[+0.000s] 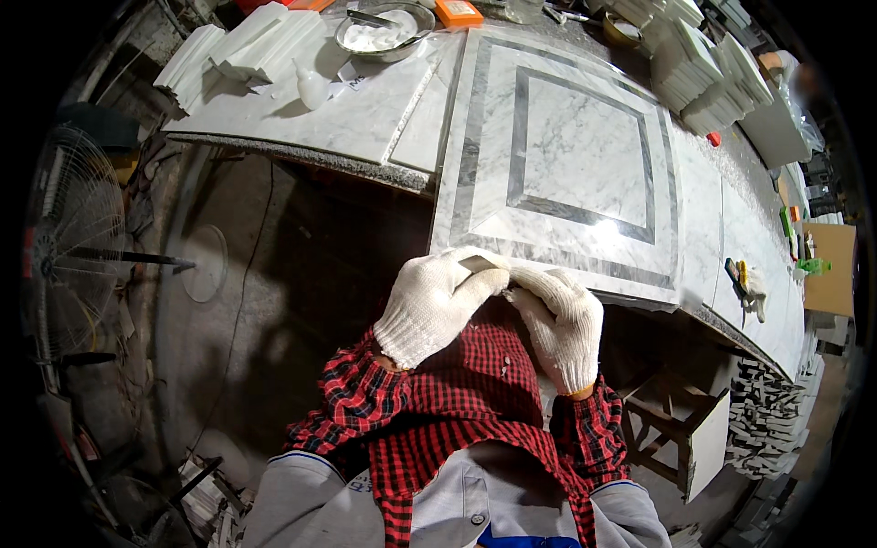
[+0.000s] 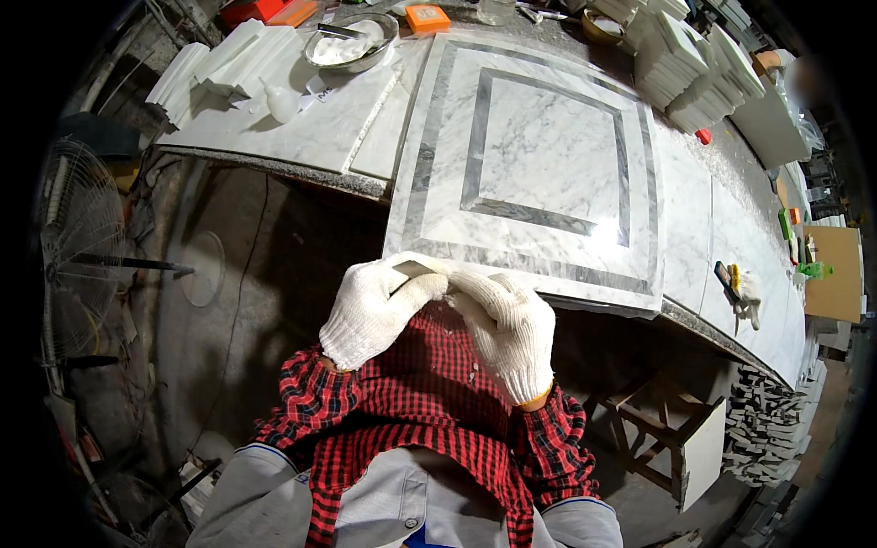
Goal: The person applies a white paste to the edges of a square marble-patterned tile using a small metal spatula. They spread the paste along the inner and outer borders, then lift and reposition the tile on the workbench.
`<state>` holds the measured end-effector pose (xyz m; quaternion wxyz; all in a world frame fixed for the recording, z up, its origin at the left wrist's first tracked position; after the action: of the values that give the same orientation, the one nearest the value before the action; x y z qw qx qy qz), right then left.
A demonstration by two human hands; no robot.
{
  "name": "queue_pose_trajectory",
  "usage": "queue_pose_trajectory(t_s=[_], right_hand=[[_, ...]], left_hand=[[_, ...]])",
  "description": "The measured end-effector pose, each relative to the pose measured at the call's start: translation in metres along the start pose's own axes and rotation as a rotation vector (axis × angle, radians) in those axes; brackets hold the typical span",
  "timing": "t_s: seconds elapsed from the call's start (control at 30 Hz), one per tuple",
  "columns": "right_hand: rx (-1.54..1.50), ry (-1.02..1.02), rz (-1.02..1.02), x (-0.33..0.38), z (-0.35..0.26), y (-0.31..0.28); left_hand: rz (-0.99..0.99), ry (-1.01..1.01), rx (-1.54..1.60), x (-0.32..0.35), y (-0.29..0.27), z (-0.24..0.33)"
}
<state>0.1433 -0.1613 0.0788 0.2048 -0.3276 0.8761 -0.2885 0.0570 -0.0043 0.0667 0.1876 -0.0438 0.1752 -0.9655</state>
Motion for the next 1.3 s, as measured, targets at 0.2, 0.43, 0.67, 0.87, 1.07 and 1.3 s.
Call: queue_pose_trajectory(t_s=[0.2, 0.43, 0.67, 0.87, 1.07, 1.3], right_hand=[[-0.056, 0.031, 0.047, -0.008, 0.000, -0.011], [-0.001, 0.250, 0.188, -0.040, 0.049, -0.020], [0.215, 0.122, 0.209, -0.059, 0.043, 0.003], [0.169, 0.207, 0.161, -0.060, 0.036, 0.005], [-0.182, 0.372, 0.159, -0.052, 0.001, -0.007], [-0.079, 0.069, 0.100, -0.037, -0.011, 0.004]], left_hand=[[-0.067, 0.068, -0.090, -0.005, -0.016, -0.003], [0.149, 0.274, -0.402, -0.028, -0.034, -0.017], [0.260, 0.435, -0.407, -0.050, -0.016, -0.043], [0.337, 0.442, -0.319, -0.057, -0.002, -0.058], [0.297, 0.304, -0.233, -0.060, -0.014, -0.036], [0.066, 0.102, 0.081, -0.049, -0.009, -0.011]])
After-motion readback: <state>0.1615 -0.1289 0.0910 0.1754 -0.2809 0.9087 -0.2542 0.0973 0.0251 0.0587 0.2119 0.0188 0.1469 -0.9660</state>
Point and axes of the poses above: each hand's wrist, its own x-axis away from the middle knuckle, its own y-axis out of the palm, z = x × y, the point moved 1 cm from there along -x, towards the middle knuckle, and after that the axes turned 3 degrees about -x, right-handed, at the moved point
